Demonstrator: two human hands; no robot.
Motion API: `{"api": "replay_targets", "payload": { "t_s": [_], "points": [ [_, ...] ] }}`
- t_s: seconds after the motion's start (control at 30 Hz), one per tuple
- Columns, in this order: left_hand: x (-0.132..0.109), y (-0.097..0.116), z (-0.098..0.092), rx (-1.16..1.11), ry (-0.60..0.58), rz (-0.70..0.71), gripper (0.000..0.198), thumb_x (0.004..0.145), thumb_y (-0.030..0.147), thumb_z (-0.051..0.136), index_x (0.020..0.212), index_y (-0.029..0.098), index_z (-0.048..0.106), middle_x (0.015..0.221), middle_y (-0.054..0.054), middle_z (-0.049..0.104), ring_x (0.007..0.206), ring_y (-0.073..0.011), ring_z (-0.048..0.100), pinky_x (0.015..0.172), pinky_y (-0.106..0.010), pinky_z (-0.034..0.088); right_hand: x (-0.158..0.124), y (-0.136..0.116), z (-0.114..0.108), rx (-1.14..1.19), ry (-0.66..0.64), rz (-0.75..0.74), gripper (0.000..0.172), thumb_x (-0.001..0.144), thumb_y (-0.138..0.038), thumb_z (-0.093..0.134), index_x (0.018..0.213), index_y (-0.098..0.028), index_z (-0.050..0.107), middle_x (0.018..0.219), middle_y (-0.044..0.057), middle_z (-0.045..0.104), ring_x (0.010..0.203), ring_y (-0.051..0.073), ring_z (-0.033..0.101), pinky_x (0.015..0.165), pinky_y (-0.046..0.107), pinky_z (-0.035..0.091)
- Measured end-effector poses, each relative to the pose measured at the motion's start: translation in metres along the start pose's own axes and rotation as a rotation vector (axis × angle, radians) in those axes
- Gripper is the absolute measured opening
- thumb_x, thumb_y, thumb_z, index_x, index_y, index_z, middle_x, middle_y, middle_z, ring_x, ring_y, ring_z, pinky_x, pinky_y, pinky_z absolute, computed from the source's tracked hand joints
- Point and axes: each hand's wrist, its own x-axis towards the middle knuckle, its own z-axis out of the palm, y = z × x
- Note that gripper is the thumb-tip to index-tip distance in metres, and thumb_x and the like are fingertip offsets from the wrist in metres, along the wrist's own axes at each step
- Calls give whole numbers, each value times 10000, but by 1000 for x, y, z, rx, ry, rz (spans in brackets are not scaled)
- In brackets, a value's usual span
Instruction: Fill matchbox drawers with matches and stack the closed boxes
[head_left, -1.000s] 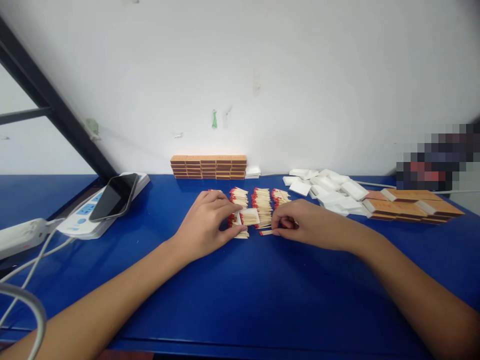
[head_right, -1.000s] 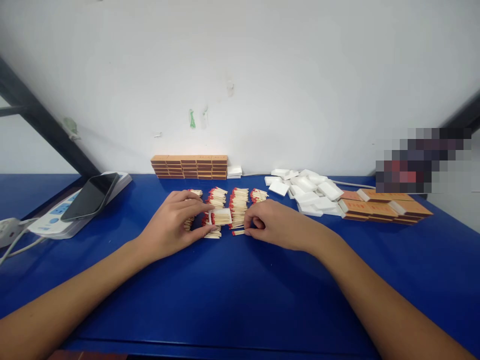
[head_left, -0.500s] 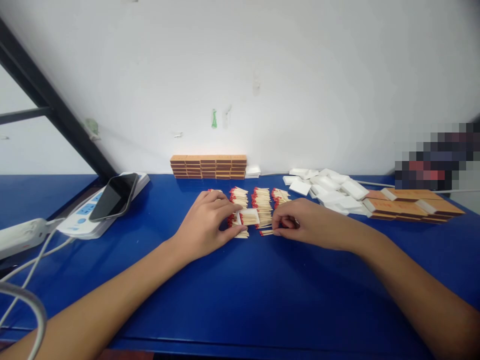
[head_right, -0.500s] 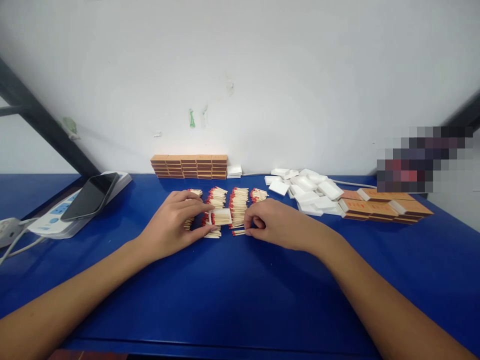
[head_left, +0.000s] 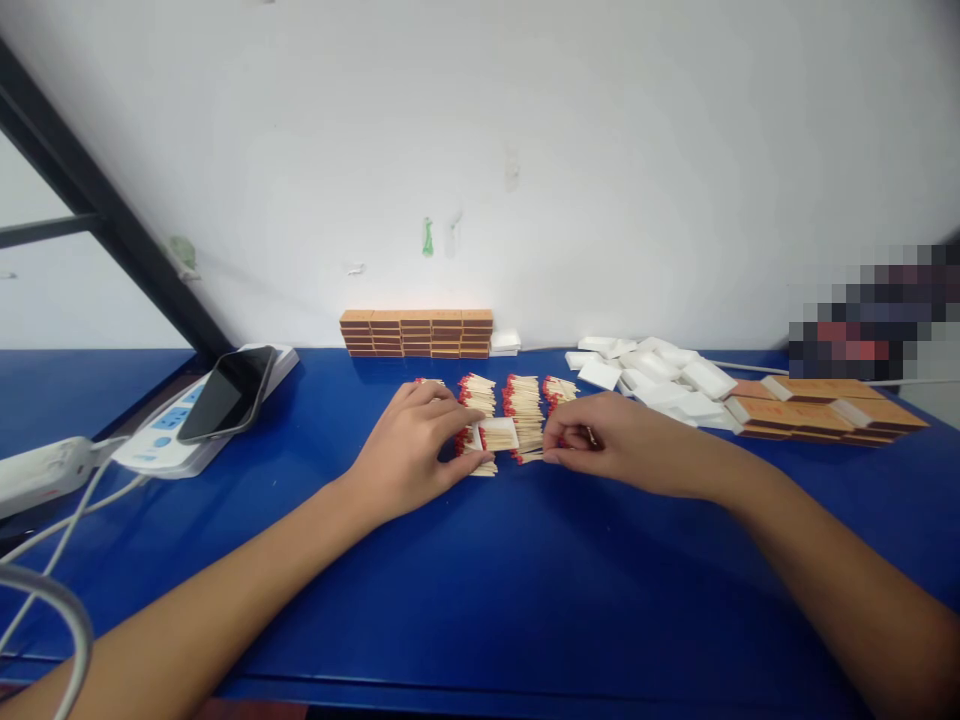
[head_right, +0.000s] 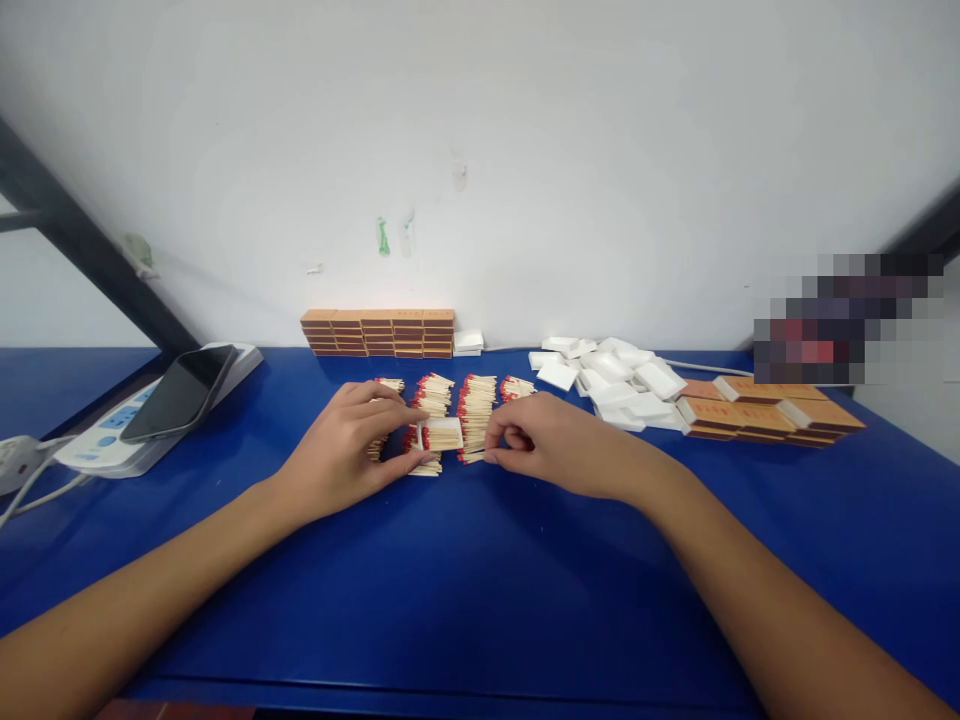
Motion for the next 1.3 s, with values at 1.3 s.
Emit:
{"api": "replay_targets", "payload": {
  "t_s": [1.3],
  "points": [
    [1,0,-1,-5,2,-33,336,955,407,756,1183,160,741,924,-68,777,1040,-286,660,910,-435,450,2,9,9,-77,-27,40,121,911,-300,661,823,-222,691,696,-4,618,627,148,530,581,290,372]
  ]
}}
